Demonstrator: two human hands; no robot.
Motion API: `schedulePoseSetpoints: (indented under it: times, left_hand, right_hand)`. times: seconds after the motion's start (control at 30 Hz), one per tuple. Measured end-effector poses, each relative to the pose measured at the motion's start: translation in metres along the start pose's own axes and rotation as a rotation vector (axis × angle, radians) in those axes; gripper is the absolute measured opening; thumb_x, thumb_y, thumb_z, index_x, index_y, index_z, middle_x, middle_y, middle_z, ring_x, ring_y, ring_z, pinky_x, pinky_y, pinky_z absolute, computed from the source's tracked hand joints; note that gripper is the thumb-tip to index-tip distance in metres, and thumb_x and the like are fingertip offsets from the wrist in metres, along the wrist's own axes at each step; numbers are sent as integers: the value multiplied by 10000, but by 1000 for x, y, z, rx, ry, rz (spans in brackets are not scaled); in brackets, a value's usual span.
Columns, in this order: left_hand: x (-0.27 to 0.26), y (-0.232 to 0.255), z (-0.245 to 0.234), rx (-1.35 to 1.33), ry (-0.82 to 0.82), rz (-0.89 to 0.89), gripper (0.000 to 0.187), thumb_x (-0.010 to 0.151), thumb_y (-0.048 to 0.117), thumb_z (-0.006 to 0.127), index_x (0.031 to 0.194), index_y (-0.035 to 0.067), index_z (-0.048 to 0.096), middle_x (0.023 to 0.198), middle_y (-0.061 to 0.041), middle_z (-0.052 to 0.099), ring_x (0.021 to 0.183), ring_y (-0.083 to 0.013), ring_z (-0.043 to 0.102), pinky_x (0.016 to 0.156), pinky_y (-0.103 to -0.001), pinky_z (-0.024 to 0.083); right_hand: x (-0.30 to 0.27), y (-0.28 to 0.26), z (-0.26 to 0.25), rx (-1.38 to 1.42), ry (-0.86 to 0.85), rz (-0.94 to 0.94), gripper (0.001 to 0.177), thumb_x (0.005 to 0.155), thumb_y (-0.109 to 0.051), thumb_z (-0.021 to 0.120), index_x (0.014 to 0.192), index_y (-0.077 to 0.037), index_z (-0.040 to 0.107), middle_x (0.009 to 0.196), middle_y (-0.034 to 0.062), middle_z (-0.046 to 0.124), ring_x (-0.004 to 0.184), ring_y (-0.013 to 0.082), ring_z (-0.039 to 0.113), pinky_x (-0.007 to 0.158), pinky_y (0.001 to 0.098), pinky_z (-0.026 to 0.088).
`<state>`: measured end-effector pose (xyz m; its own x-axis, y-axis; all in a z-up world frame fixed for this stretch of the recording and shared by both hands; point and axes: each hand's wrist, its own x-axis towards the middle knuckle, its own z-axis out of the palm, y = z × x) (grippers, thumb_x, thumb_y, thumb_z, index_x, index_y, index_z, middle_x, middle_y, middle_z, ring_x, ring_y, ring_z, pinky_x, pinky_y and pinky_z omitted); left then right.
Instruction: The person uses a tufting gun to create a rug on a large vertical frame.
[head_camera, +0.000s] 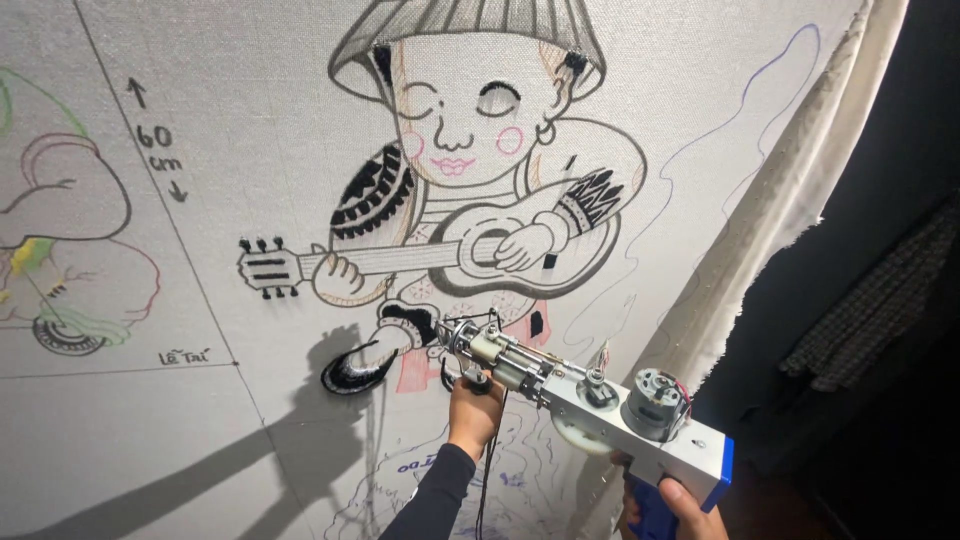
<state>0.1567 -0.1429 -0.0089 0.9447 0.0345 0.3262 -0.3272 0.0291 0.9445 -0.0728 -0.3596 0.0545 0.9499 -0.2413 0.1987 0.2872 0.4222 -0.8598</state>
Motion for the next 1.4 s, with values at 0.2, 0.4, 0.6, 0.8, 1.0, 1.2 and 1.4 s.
schedulePoseSetpoints:
  times: [0.2, 0.4, 0.6, 0.8, 1.0, 1.2, 1.4]
  left_hand:
    - [-16, 5, -9, 131, 112, -123, 149, 862, 160, 724, 873, 15, 695, 801, -63, 737, 742, -159, 682, 703, -334, 519]
    - [-58, -3, -42, -157, 125, -151, 101, 830, 28, 683, 917, 48, 638, 824, -29, 689, 751, -129, 640, 688, -291, 515]
    - [-89, -27, -67, -39, 123, -327, 88, 902, 10, 651, 944, -36, 589, 802, -101, 633, 675, -173, 583, 604, -347, 459]
    - [-96, -10, -77, 21, 229, -231, 139, 909, 75, 682, 993, -14, 616, 871, -52, 718, 774, -117, 667, 687, -272, 516]
    - [-95, 16, -78, -48, 214, -282, 125, 939, 100, 680, 965, -11, 630, 800, -72, 663, 687, -147, 604, 613, -306, 469]
    - [-98, 14, -77, 38, 212, -134, 90, 916, 77, 706, 947, 14, 650, 785, -45, 690, 667, -114, 635, 589, -289, 493]
    - [-99, 1, -77, -15, 245, -276, 115, 913, 91, 695, 975, 7, 647, 856, -52, 703, 757, -138, 650, 663, -294, 500]
  right_hand:
    - [1, -14, -21, -254, -83, 75, 879, 733, -569, 770, 1286, 82, 563, 1026, 241, 707, 677, 244, 647, 548, 401, 565]
    - [-3, 0, -29, -283, -271, 136, 940, 720, -678, 806, 1263, 53, 574, 1021, 149, 663, 766, 216, 648, 636, 384, 580]
    - [-4, 24, -29, -387, -289, 165, 476, 842, -292, 859, 1112, 38, 647, 880, 103, 688, 761, 187, 657, 685, 332, 564]
    - [-6, 25, -15, -636, -128, 320, 269, 743, -46, 816, 995, -19, 725, 881, 57, 755, 733, 134, 719, 670, 276, 590]
    - [-2, 34, -23, -677, -208, 233, 185, 836, -66, 807, 993, 9, 746, 873, 78, 756, 748, 154, 711, 689, 282, 572]
    - [-1, 43, -36, -627, -208, 230, 281, 794, -33, 783, 1069, -9, 732, 958, 57, 764, 832, 140, 719, 756, 282, 580]
    - [9, 61, -63, -605, -281, 233, 243, 814, -4, 739, 1056, 8, 733, 957, 79, 765, 843, 163, 722, 776, 305, 585]
